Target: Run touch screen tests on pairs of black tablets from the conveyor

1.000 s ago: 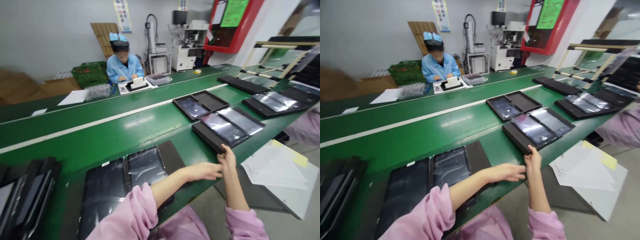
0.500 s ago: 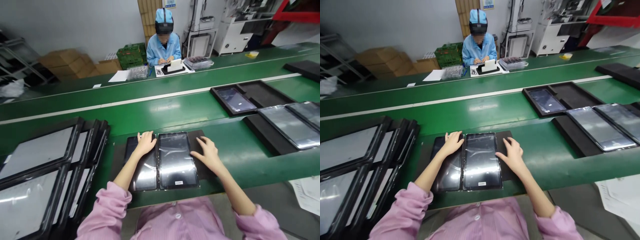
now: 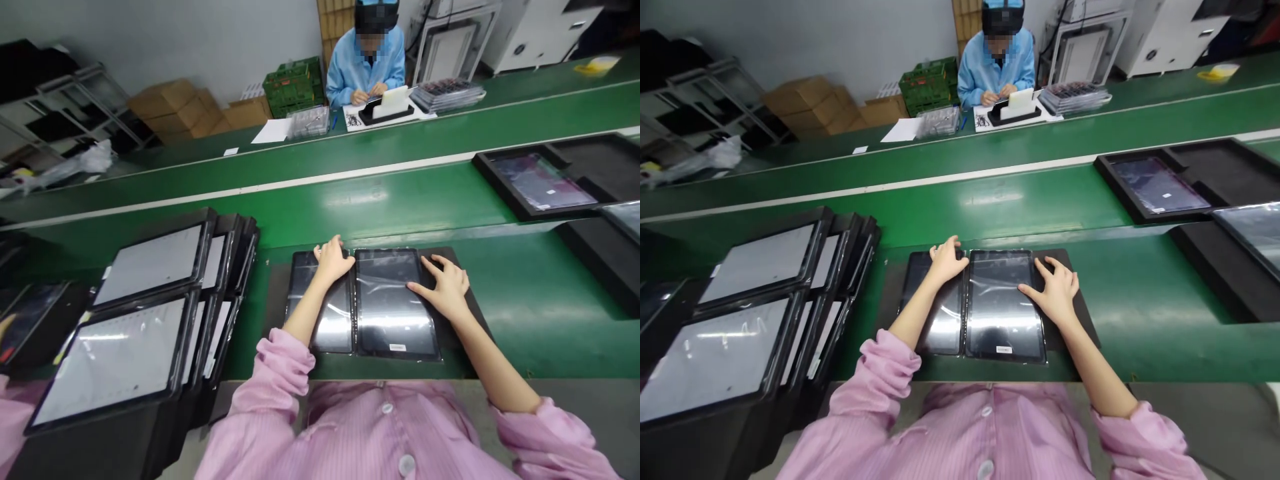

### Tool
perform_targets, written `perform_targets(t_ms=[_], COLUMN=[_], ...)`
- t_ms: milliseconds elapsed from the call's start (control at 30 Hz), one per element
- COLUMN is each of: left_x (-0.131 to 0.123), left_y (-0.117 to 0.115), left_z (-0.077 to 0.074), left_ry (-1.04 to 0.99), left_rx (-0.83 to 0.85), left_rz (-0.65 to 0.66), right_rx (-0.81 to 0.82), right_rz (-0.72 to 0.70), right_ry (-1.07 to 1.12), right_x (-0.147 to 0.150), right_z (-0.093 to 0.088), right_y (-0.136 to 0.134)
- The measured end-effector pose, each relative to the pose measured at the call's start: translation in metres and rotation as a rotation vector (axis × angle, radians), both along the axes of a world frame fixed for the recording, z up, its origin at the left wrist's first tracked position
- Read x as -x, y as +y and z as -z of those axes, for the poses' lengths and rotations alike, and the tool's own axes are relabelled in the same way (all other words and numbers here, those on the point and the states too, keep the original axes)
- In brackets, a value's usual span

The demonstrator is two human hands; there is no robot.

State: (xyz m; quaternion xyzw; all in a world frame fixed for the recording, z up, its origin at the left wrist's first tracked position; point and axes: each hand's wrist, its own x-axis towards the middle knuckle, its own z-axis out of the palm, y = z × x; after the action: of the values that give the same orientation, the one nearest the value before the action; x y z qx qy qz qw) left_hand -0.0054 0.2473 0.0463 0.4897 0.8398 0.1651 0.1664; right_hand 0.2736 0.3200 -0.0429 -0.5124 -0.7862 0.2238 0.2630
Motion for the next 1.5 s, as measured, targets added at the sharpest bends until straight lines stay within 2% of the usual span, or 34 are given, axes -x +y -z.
perform_targets(t_ms=[67,167,267,333,400,533,633,700,767,867,1000,1067,1167,1267,1333,1400,1500], left_x=[0.013,0.029,0.035,0.034,0.032,0.032,0.034,0.036,0.038,0.043,0.054,0.059,0.062,0.066,0.070,0.073,0.074], left_y=[-0.026,-0.094,-0.160,-0.186,-0.197,-0.203,-0.211,-0.219,-0.225,-0.222,-0.192,-0.173,-0.156,-0.158,-0.164,-0.169,-0.170], left_z=[-0.010,-0.016,-0.002,0.012,0.024,0.032,0.035,0.038,0.040,0.041,0.037,0.037,0.043,0.053,0.058,0.060,0.059], left_ry=[-0.051,-0.060,-0.052,-0.064,-0.073,-0.081,-0.061,-0.030,-0.012,0.002,0.032,0.038,0.072,0.052,-0.022,-0.081,-0.087], left_rx=[-0.027,-0.055,-0.061,-0.052,-0.060,-0.132,-0.294,-0.436,-0.503,-0.446,-0.343,-0.298,-0.244,-0.339,-0.443,-0.495,-0.451], left_rz=[0.022,-0.065,-0.503,-0.621,-0.642,-0.602,-0.477,-0.341,-0.182,-0.006,-0.023,-0.049,-0.111,-0.128,-0.108,-0.102,-0.117], right_rx=[-0.015,-0.030,0.043,0.097,0.104,0.054,-0.090,-0.214,-0.305,-0.384,-0.388,-0.376,-0.333,-0.275,-0.256,-0.253,-0.256], right_rz=[0.021,0.156,0.191,0.169,0.154,0.124,0.093,-0.059,-0.282,-0.485,-0.590,-0.577,-0.422,-0.185,-0.082,-0.050,-0.066], right_ry=[0.021,0.006,0.030,0.084,0.114,0.071,0.015,-0.019,-0.058,-0.096,-0.127,-0.141,-0.114,-0.018,0.062,0.126,0.185], right_x=[-0.014,-0.051,-0.087,-0.099,-0.100,-0.089,-0.076,-0.067,-0.059,-0.049,-0.033,-0.023,-0.009,-0.005,-0.008,-0.011,-0.014], right_z=[0.001,0.007,0.019,0.025,0.027,0.015,-0.006,-0.021,-0.032,-0.041,-0.042,-0.040,-0.034,-0.023,-0.017,-0.013,-0.013], right_y=[-0.002,-0.007,-0.013,-0.016,-0.015,-0.015,-0.028,-0.044,-0.060,-0.071,-0.059,-0.047,-0.029,-0.018,-0.015,-0.014,-0.014])
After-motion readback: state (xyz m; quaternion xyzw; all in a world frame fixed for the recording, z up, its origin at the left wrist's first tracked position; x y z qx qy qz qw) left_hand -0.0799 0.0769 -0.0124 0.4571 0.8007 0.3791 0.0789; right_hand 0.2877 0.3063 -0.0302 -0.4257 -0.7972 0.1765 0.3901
